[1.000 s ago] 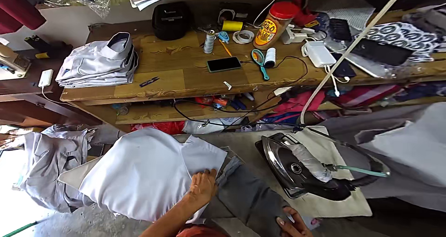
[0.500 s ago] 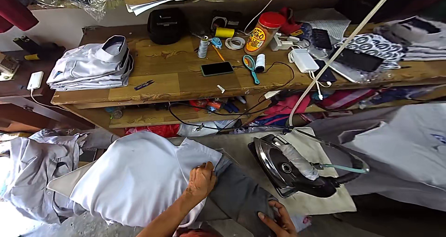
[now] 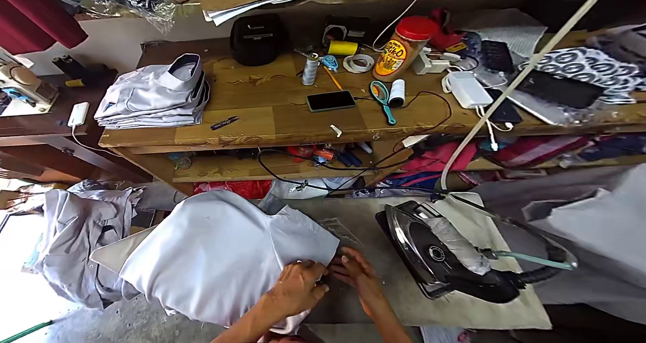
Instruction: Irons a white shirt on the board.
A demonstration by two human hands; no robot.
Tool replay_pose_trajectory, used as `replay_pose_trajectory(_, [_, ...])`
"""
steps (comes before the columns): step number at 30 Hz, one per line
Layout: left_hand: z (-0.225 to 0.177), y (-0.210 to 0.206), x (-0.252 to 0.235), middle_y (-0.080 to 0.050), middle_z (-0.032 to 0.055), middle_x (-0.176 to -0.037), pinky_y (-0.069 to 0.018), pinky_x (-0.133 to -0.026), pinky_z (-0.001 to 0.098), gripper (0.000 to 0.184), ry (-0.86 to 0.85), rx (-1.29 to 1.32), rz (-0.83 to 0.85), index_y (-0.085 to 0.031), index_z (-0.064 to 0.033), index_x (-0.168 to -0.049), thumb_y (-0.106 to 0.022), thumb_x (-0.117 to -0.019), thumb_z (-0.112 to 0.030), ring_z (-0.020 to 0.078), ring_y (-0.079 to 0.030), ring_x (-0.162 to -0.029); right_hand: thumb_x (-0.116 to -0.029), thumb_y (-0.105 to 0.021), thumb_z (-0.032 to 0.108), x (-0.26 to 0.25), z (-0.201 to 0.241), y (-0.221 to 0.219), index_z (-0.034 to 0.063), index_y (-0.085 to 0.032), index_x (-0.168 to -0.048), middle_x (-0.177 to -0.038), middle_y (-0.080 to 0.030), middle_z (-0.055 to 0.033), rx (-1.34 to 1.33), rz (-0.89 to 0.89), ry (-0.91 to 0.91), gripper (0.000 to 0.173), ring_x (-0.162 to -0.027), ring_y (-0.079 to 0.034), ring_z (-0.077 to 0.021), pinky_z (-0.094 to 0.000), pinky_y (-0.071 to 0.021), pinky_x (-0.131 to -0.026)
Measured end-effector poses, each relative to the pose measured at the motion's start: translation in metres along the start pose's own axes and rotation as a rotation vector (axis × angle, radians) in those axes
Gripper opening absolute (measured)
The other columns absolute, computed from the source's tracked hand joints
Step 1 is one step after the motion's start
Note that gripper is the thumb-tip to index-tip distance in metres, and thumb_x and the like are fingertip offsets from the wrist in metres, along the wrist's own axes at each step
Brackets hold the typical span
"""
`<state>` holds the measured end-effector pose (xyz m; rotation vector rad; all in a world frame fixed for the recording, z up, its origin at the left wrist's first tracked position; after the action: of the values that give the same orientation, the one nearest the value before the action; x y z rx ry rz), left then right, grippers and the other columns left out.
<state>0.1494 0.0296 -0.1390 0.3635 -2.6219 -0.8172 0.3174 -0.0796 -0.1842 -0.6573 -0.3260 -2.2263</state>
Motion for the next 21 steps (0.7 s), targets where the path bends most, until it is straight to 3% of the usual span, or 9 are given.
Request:
replay_pose_trajectory(3, [0.029, 0.031, 0.009, -0.073, 0.0139, -0.121, -0.0516, -0.108, 0.0429, 0.027, -0.077, -0.079, -0.467, -0.074, -0.0028, -0.116, -0.062, -0.0992, -0.021, 0.0266, -0.067, -0.120, -0.0991, -0.055, 0.013, 0.014, 0.016, -0.005, -0.0067, -0.061, -0.125, -0.102, -0.069, -0.0199, 0.481, -0.164, 0.496, 0.033, -0.084, -0.070, -0.0258, -0.0432, -0.0595, -0.074])
replay_pose_trajectory(5, [0.060, 0.062, 0.006, -0.069, 0.0144, -0.131, -0.0472, -0.112, 0.0487, 0.032, -0.043, -0.217, -0.622, -0.071, -0.0025, -0.123, -0.058, -0.0958, -0.012, 0.0313, -0.060, -0.130, -0.0959, -0.059, 0.015, 0.027, 0.023, -0.027, -0.0045, -0.068, -0.118, -0.099, -0.071, -0.0176, 0.652, -0.030, 0.745, 0.031, -0.083, -0.071, -0.0255, -0.0426, -0.0615, -0.073])
replay_pose_trajectory(8, [0.103, 0.097, 0.003, -0.053, 0.0102, -0.153, -0.0389, -0.111, 0.0633, 0.057, 0.088, -0.417, -0.493, -0.057, -0.0148, -0.147, -0.054, -0.0901, -0.005, 0.0399, -0.042, -0.146, -0.0974, -0.064, 0.019, 0.050, 0.014, -0.072, 0.0063, -0.072, -0.121, -0.104, -0.073, -0.0113, 0.791, 0.510, 0.739, 0.028, -0.095, -0.072, -0.0237, -0.0429, -0.0604, -0.086])
replay_pose_trajectory(11, [0.115, 0.109, 0.013, -0.064, 0.0152, -0.138, -0.0409, -0.105, 0.0650, 0.054, 0.231, -0.568, -0.309, -0.055, -0.0185, -0.148, -0.055, -0.0947, -0.010, 0.0418, -0.057, -0.129, -0.0936, -0.068, 0.017, 0.058, -0.021, -0.086, 0.0103, -0.075, -0.115, -0.104, -0.073, -0.0110, 0.865, 0.798, 0.792, 0.023, -0.104, -0.069, -0.0276, -0.0456, -0.0554, -0.096])
replay_pose_trajectory(13, [0.110, 0.111, 0.027, -0.067, 0.0172, -0.130, -0.0433, -0.100, 0.0637, 0.048, 0.289, -0.602, -0.214, -0.062, -0.0144, -0.140, -0.056, -0.0922, -0.010, 0.0417, -0.061, -0.122, -0.0930, -0.068, 0.017, 0.058, -0.038, -0.077, 0.0091, -0.075, -0.111, -0.106, -0.072, -0.0108, 0.844, 0.846, 0.783, 0.021, -0.107, -0.068, -0.0264, -0.0421, -0.0526, -0.100])
replay_pose_trajectory(15, [0.103, 0.113, 0.036, -0.063, 0.0177, -0.135, -0.0411, -0.102, 0.0634, 0.046, 0.358, -0.562, -0.116, -0.063, -0.0116, -0.136, -0.054, -0.0922, -0.005, 0.0416, -0.056, -0.128, -0.0937, -0.068, 0.015, 0.061, -0.036, -0.069, 0.0064, -0.075, -0.112, -0.108, -0.074, -0.0118, 0.776, 0.884, 0.700, 0.021, -0.107, -0.069, -0.0246, -0.0401, -0.0533, -0.100])
replay_pose_trajectory(18, [0.094, 0.115, 0.025, -0.067, 0.0174, -0.130, -0.0433, -0.100, 0.0632, 0.036, 0.290, -0.524, -0.330, -0.072, -0.0089, -0.122, -0.052, -0.0925, -0.003, 0.0414, -0.058, -0.124, -0.0974, -0.064, 0.015, 0.049, -0.007, -0.064, 0.0057, -0.076, -0.112, -0.100, -0.076, -0.0090, 0.678, 0.795, 0.651, 0.021, -0.092, -0.074, -0.0184, -0.0379, -0.0606, -0.087])
replay_pose_trajectory(19, [0.092, 0.117, 0.014, -0.069, 0.0154, -0.125, -0.0447, -0.099, 0.0614, 0.033, 0.268, -0.504, -0.393, -0.073, -0.0096, -0.118, -0.051, -0.0942, -0.009, 0.0392, -0.060, -0.122, -0.0983, -0.062, 0.017, 0.041, 0.004, -0.065, 0.0070, -0.076, -0.111, -0.098, -0.076, -0.0065, 0.664, 0.696, 0.682, 0.021, -0.088, -0.073, -0.0153, -0.0357, -0.0618, -0.082])
replay_pose_trajectory(21, [0.084, 0.121, -0.009, -0.070, 0.0137, -0.125, -0.0416, -0.104, 0.0601, 0.037, 0.316, -0.332, -0.315, -0.072, -0.0110, -0.122, -0.049, -0.1021, -0.032, 0.0355, -0.060, -0.125, -0.0988, -0.060, 0.018, 0.020, 0.025, -0.069, 0.0064, -0.076, -0.106, -0.094, -0.075, -0.0055, 0.640, 0.483, 0.791, 0.021, -0.082, -0.072, -0.0131, -0.0323, -0.0614, -0.076])
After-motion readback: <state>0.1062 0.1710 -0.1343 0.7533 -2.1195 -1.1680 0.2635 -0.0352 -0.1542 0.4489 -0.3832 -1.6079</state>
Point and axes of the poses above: each hand's wrist, its own x-axis away from the middle knuckle, its own y-axis out of the back of the hand, z = x × y, the point moved 2 cm from there along -x, towards the middle knuckle
